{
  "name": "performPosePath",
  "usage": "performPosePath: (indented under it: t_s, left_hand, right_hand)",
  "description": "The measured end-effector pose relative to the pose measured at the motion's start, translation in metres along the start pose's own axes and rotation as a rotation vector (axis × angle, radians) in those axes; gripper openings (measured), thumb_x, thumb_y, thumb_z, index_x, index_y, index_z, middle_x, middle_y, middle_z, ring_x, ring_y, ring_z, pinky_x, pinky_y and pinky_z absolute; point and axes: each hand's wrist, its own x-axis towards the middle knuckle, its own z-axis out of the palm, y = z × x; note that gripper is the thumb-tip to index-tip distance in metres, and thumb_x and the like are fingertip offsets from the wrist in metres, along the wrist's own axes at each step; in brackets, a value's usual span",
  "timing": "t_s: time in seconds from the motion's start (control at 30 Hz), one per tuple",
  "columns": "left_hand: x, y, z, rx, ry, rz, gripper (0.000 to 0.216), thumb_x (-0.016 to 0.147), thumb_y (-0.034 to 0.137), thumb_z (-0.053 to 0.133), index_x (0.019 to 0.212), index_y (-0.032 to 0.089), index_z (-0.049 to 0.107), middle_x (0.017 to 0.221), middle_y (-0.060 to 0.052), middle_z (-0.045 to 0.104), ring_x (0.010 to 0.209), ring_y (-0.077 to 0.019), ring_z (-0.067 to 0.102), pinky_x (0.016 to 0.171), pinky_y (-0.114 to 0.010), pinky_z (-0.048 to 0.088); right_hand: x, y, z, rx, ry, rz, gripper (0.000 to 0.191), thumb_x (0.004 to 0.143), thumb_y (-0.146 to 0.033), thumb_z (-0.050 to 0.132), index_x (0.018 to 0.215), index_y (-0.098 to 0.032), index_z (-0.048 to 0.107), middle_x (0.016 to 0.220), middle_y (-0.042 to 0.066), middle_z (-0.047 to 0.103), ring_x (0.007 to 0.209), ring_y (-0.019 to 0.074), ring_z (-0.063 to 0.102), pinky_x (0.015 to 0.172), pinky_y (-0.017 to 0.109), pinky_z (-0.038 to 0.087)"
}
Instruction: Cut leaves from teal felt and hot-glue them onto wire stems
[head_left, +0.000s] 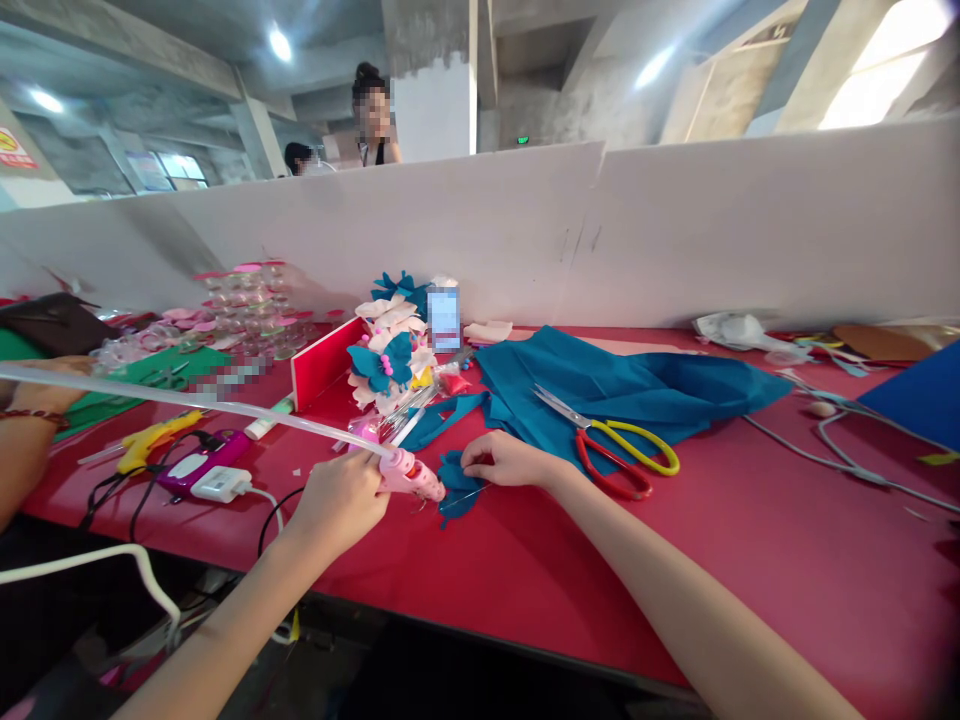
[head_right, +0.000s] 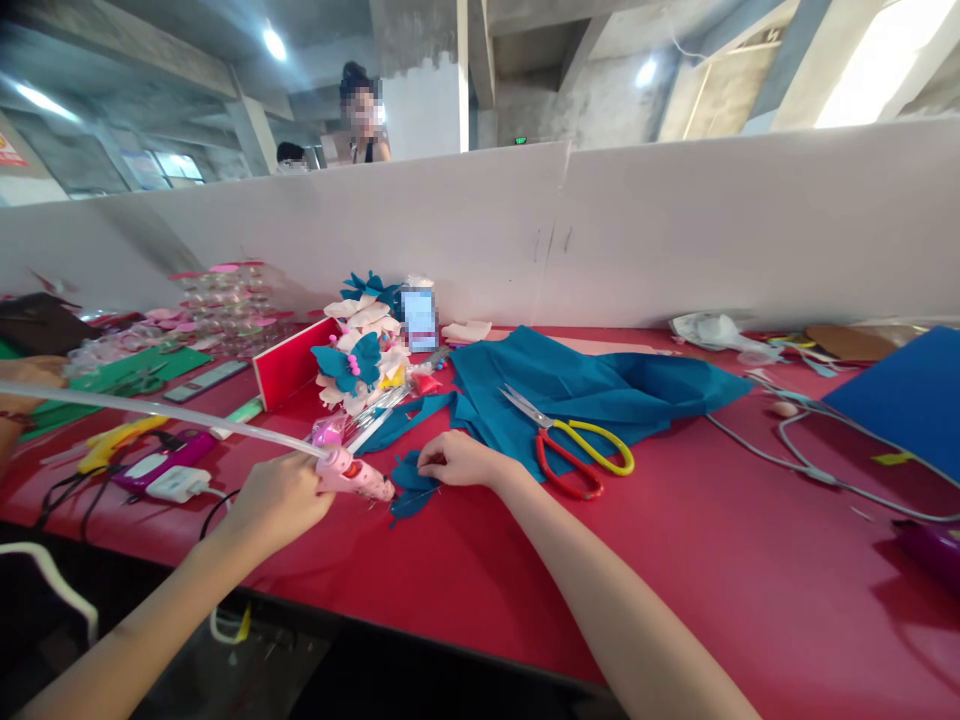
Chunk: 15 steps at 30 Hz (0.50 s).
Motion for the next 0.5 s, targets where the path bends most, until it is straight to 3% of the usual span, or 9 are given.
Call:
performPosePath:
  t_s: [0.2, 0.5]
  left_hand:
    - [-0.0037, -0.0028, 0.0, 0.004, 0.004, 0.004, 0.027, 0.077, 0.017, 0.045, 0.09, 0.016, 0.068, 0.087, -0.013, 0.071, 0.078, -0.0274, 0.067, 0.065, -0.033, 0.049]
    - [0.0015, 0.006, 0.0014, -0.051, 0.023, 0.013, 0.031, 0.076, 0.016, 0.047, 0.099, 0.019, 0.067, 0.097, -0.011, 0.071, 0.082, -0.0246, 0.067, 0.066, -0.03, 0.049]
  right_hand:
    - [0.0001, 0.0021, 0.0009, 0.002, 0.002, -0.008, 0.016, 0.081, -0.022, 0.057, 0.084, -0.014, 0.071, 0.091, 0.007, 0.072, 0.08, 0.0176, 0.066, 0.072, 0.024, 0.049]
    - [-0.0001, -0.001, 0.0002, -0.001, 0.007, -0.006, 0.015, 0.08, -0.019, 0.057, 0.082, -0.014, 0.071, 0.089, 0.006, 0.072, 0.08, 0.0166, 0.065, 0.072, 0.022, 0.048]
